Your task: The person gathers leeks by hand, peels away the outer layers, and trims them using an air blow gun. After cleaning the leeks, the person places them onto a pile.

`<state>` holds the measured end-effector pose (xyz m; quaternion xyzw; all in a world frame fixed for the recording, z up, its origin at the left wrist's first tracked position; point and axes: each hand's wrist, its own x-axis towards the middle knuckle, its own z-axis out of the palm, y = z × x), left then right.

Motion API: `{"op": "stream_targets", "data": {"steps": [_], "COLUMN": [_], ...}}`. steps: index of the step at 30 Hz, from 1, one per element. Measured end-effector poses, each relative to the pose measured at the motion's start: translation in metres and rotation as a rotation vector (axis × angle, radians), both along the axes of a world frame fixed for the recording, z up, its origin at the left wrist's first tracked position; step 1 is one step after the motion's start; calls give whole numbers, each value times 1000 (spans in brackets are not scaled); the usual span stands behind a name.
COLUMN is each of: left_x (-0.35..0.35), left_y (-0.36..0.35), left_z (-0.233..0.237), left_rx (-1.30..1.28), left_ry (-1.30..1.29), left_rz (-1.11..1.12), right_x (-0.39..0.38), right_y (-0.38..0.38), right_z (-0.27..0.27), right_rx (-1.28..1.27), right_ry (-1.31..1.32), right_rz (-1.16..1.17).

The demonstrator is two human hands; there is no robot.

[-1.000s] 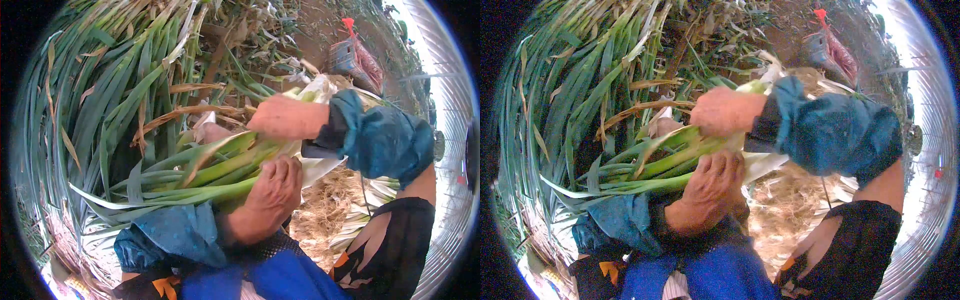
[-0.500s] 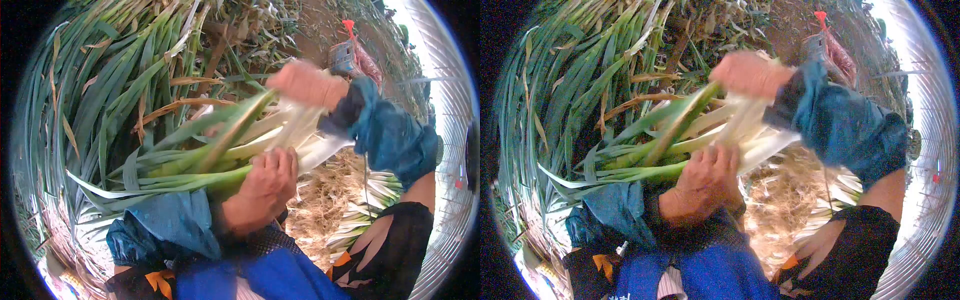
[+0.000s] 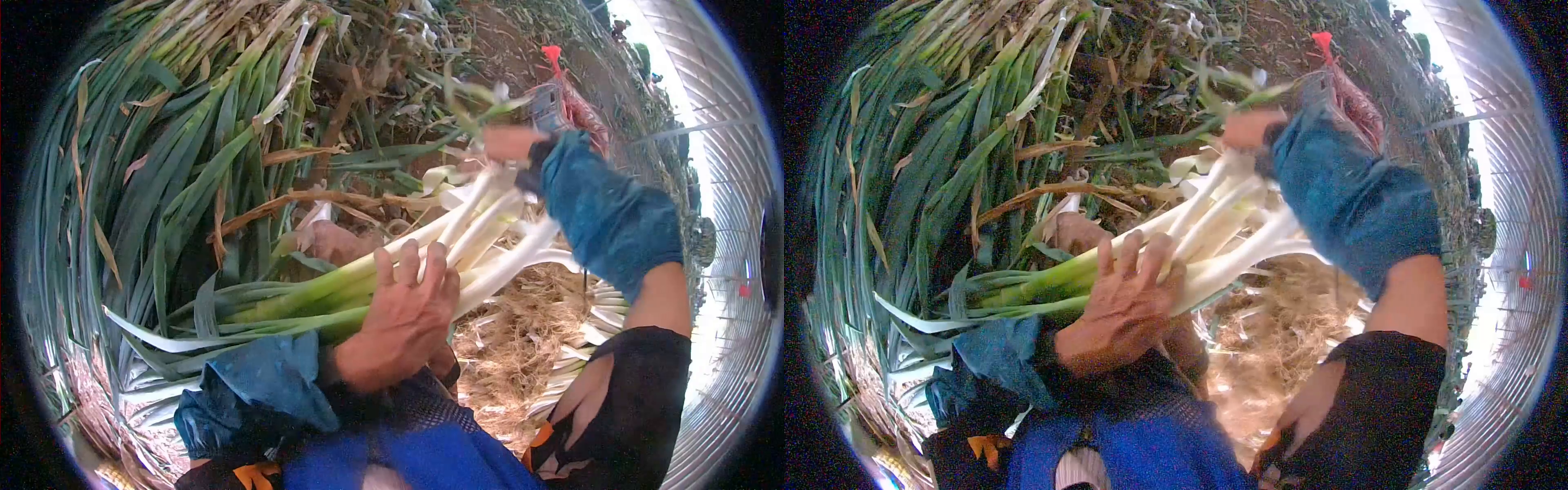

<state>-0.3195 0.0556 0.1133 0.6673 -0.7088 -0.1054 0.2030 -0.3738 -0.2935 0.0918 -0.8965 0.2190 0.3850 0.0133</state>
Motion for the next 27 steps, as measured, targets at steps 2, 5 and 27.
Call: {"op": "stream_targets", "data": {"steps": [2, 5, 27], "left_x": [13, 21, 46], "left_y": [2, -2, -12], "left_z": [4, -4, -11], "left_rx": [79, 210, 214], "left_ry": [126, 147, 247], "left_rz": [5, 55, -114], "right_x": [-45, -88, -36], "right_y": [-25, -62, -176], "right_z": [-58, -108, 31], "right_rx": [188, 486, -963], "right_ry": [-47, 35, -673], "right_rz": [3, 39, -266]}}
